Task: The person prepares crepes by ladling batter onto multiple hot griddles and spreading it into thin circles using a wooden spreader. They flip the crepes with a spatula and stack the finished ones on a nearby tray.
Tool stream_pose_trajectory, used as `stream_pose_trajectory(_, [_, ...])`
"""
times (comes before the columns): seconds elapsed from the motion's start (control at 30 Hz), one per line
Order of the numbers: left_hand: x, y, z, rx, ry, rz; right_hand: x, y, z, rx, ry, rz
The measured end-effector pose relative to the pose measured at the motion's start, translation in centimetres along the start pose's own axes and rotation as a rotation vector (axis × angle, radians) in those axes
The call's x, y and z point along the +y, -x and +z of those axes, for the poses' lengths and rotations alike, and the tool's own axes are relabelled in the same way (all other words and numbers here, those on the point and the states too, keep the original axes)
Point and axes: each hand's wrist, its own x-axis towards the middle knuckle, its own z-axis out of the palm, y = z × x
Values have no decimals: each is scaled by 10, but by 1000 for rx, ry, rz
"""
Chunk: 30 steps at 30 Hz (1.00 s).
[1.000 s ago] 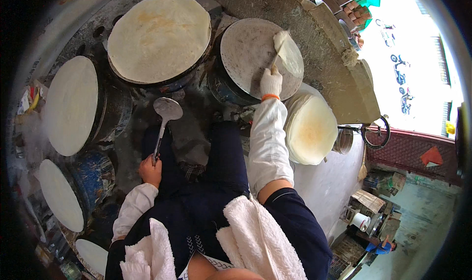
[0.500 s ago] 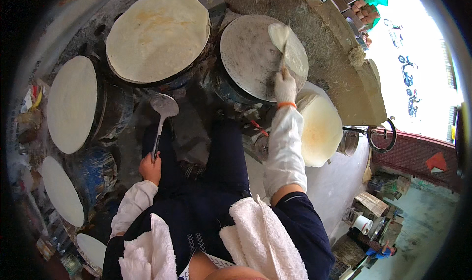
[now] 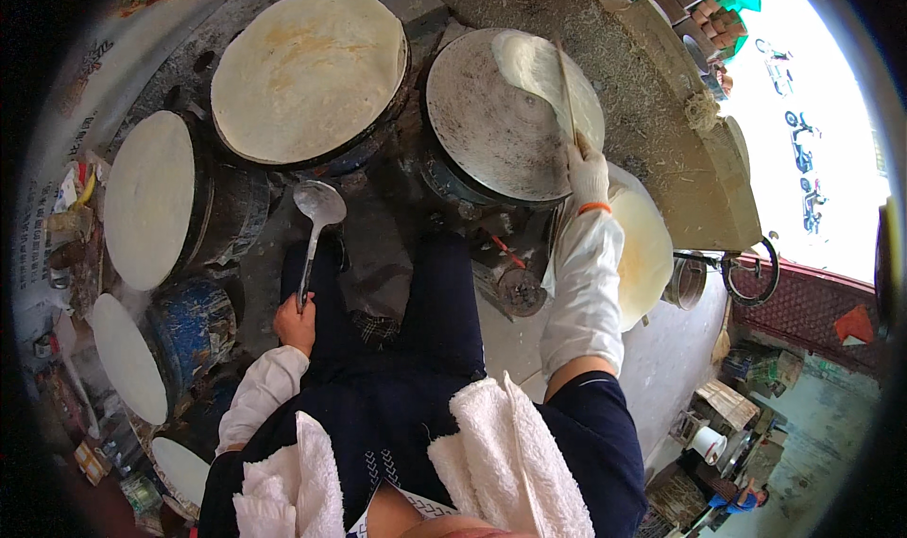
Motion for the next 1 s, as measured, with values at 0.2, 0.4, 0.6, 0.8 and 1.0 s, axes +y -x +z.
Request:
stream_pose_trajectory(0.2, [1,0,2,-15,-33,2,-20,15,35,-202,19,-275])
stream_pose_trajectory(0.4, [6,1,2,0,-83,-9,-46,35,3,-129,179,-180])
stream_pose_trajectory(0.6, [4,6,3,46,-75,30,3,-22,14,-303,-12,-266])
stream_pose_trajectory(0.8, [-3,6,8,89,-70,87,-5,55,-2,-378,26,-309])
stream_pose_trajectory(1.0, [8,9,-1,50,-136,45,-48,-10,1,-177,287,-276])
